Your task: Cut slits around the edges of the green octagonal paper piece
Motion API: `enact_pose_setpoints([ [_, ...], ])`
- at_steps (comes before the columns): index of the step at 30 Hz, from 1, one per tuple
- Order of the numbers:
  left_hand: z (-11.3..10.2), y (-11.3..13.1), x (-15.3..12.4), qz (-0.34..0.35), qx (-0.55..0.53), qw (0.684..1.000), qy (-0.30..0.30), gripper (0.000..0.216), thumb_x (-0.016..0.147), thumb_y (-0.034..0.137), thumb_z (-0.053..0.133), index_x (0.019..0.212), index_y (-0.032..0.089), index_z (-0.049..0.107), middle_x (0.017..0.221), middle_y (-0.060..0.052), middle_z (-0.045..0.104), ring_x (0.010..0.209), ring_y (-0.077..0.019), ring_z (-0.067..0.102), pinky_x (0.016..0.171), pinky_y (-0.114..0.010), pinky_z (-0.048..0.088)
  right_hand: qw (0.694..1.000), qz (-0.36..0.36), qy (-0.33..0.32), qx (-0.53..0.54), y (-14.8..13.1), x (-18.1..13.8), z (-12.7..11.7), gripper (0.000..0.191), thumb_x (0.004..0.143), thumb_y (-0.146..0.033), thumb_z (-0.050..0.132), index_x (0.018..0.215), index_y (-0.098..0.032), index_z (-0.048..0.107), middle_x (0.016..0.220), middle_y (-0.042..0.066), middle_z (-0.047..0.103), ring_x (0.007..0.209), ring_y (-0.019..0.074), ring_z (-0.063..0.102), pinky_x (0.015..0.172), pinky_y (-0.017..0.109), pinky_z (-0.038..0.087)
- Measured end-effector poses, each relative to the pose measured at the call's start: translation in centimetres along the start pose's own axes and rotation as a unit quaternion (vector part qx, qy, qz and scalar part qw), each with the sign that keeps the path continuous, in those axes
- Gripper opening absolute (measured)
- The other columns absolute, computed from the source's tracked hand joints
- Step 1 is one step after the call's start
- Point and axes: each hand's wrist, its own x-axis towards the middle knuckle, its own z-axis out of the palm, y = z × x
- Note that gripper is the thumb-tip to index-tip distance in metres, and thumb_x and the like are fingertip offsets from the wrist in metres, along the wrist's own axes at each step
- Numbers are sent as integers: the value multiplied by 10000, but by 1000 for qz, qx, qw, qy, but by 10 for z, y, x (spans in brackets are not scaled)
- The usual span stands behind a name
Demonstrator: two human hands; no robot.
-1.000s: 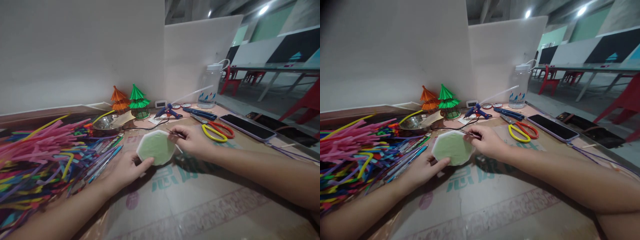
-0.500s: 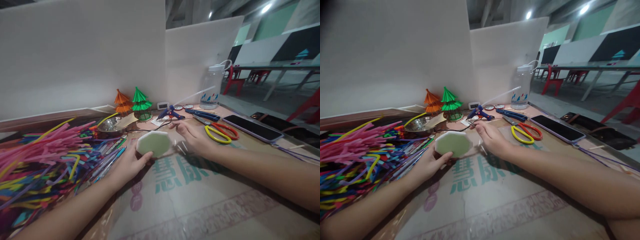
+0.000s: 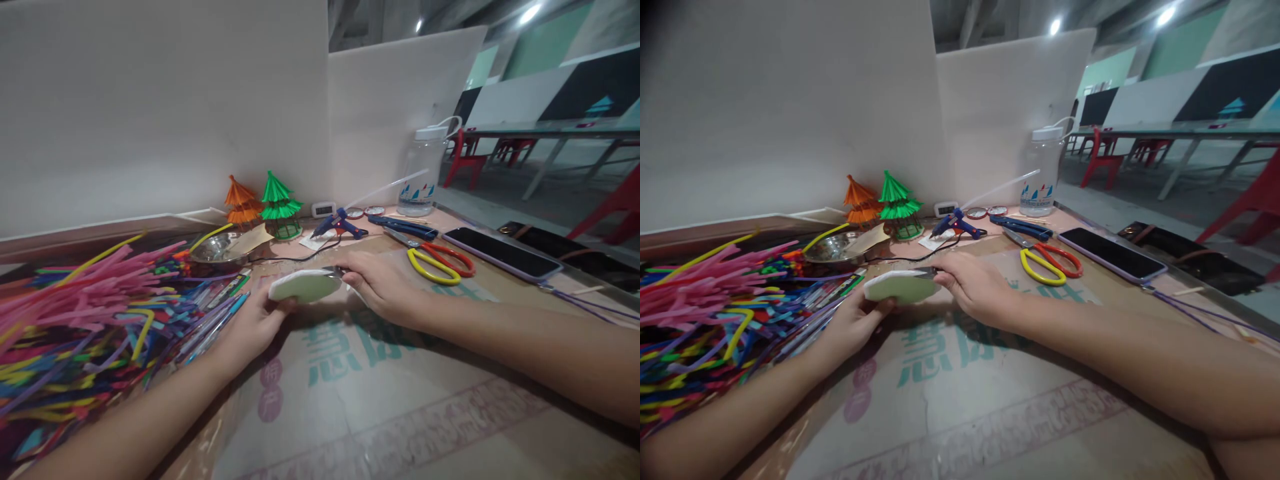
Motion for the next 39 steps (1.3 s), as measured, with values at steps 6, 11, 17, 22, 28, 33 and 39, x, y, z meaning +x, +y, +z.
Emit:
enact_pose_setpoints([
  [6,-1,-4,1,8,-9,1000,6,412,919,470,612,1223,192,621,1162,-79,691,1059,-241,649,933,-361,507,1000,2,-4,-13,1,-1,-1,401,1064,-364,345,1173,-121,645,1058,135,729,965,244,659,832,378,525],
  [11,-2,-7,0,6,-1,1000,7,415,911,488,618,1195,186,628,1129,-79,699,1054,-245,650,938,-363,499,1000,5,-13,-22,2,0,-2,430,1067,-377,322,1142,-120,659,1028,134,733,937,243,664,810,372,523],
  [17,-1,-9,-1,8,-4,1000,3,397,914,471,624,1201,198,625,1099,-63,701,995,-219,661,888,-331,516,1000,8,-9,-6,1,0,-2,451,1069,-416,313,1150,-143,663,1037,123,733,953,237,663,822,365,514],
  [22,0,-8,0,0,-22,1000,-4,405,906,463,634,1201,186,633,1054,-60,710,919,-204,674,829,-310,540,1000,20,-12,-4,-2,0,-2,455,1070,-415,306,1119,-146,669,1016,120,730,938,235,655,811,356,498],
  [28,-2,-4,-2,8,12,1000,-15,407,921,462,614,1239,207,623,1085,-55,706,919,-201,676,816,-299,539,998,55,-21,0,-4,1,0,422,1057,-371,325,991,-148,676,910,107,713,854,229,639,758,344,475],
  [33,-1,-1,-2,-15,2,1000,-15,434,912,498,611,1221,193,616,1059,-61,709,907,-210,681,818,-311,545,996,87,-10,20,0,-1,2,369,1039,-357,344,1030,-155,653,978,112,716,906,235,647,783,349,477],
  [39,0,2,0,-15,-9,1000,-5,419,908,487,609,1168,159,624,1038,-75,714,898,-217,678,808,-316,547,997,70,-15,13,4,-2,1,356,1034,-340,349,1043,-152,651,945,101,717,861,224,647,751,342,491],
])
